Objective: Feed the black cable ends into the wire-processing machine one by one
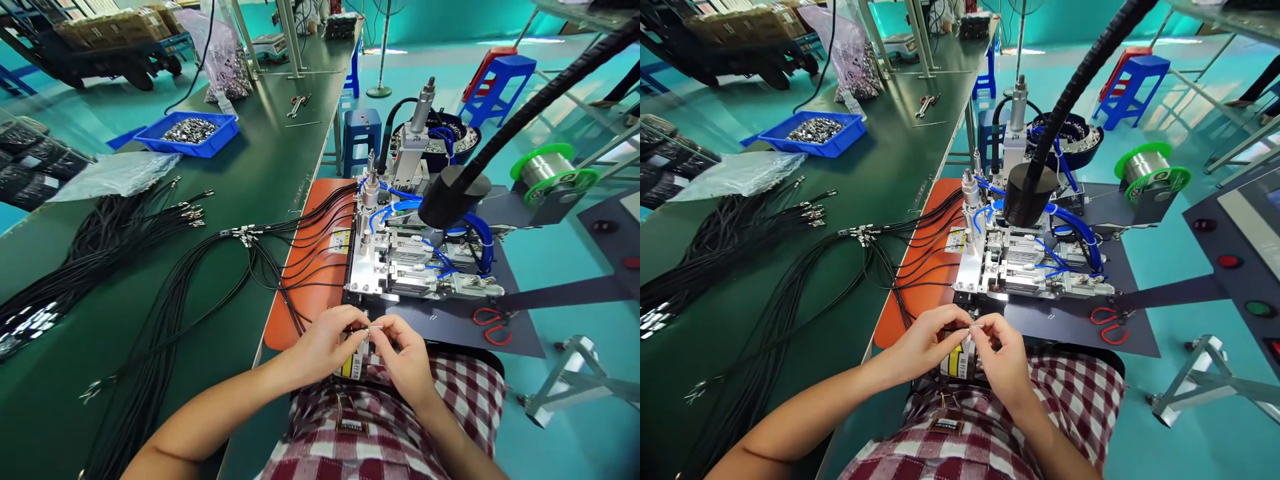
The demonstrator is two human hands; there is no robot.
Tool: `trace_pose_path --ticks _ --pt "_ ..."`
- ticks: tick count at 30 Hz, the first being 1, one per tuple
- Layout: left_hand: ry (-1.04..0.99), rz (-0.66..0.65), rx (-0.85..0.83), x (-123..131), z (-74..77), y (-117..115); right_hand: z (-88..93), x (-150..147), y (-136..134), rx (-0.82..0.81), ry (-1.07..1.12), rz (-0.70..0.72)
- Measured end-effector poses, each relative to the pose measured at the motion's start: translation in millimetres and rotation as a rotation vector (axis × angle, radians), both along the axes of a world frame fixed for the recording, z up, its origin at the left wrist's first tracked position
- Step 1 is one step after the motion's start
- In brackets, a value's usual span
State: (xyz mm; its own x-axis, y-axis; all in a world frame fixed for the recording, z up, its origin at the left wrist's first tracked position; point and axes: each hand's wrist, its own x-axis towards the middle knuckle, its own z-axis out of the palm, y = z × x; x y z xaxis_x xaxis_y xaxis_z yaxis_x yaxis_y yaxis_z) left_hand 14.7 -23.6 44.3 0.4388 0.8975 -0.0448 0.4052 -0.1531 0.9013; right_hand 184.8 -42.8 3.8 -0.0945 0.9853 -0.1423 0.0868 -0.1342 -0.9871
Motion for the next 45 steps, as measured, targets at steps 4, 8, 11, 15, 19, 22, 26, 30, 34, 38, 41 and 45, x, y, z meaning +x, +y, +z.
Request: trace_pose_path --ticks 4,8,11,15,19,22,26,30,34,38,41,45 --pt "-0.065 0.013 -0.13 5 -3.5 4 -4.8 9 2 -0.072 0.137 0.023" --pt "-0.11 0.041 -0.213 4 -8.3 3 -9.0 10 2 -0.126 0.212 -0.016" --pt "-0.118 0.048 -0.25 2 -10.6 1 -7.8 6 3 -0.16 0.225 -0.023" --pt "-0.142 0.056 -0.299 1 -13.0 -1 -7.6 7 6 -0.181 0.224 0.018" --pt "-0.146 0.064 -0.308 1 -12.8 -3 -11.6 14 9 -0.146 0.254 -0.003" --pt "-0.154 0.065 -0.311 0 -10.9 -2 -12.8 13 11 -0.147 0.245 0.008" --pt "-0.177 0.043 -0.327 0 -9.9 -1 -11.8 8 11 -0.135 0.235 0.004" --pt "-0.224 0.077 -0.279 3 -15.5 -1 -10.2 6 9 -0.141 0.218 0.002" --pt "-0.292 0.128 -0.332 5 -21.0 -1 -10.3 7 3 -0.148 0.202 0.029" --pt "-0.383 0.186 -0.463 6 -17.2 1 -11.0 3 -2 -0.17 0.176 0.059" --pt "-0.412 0.216 -0.544 7 -11.4 4 -11.0 -4 -4 -0.184 0.174 0.053" --pt "-0.388 0.253 -0.585 8 -8.3 6 -10.8 -10 -5 -0.172 0.15 0.048"
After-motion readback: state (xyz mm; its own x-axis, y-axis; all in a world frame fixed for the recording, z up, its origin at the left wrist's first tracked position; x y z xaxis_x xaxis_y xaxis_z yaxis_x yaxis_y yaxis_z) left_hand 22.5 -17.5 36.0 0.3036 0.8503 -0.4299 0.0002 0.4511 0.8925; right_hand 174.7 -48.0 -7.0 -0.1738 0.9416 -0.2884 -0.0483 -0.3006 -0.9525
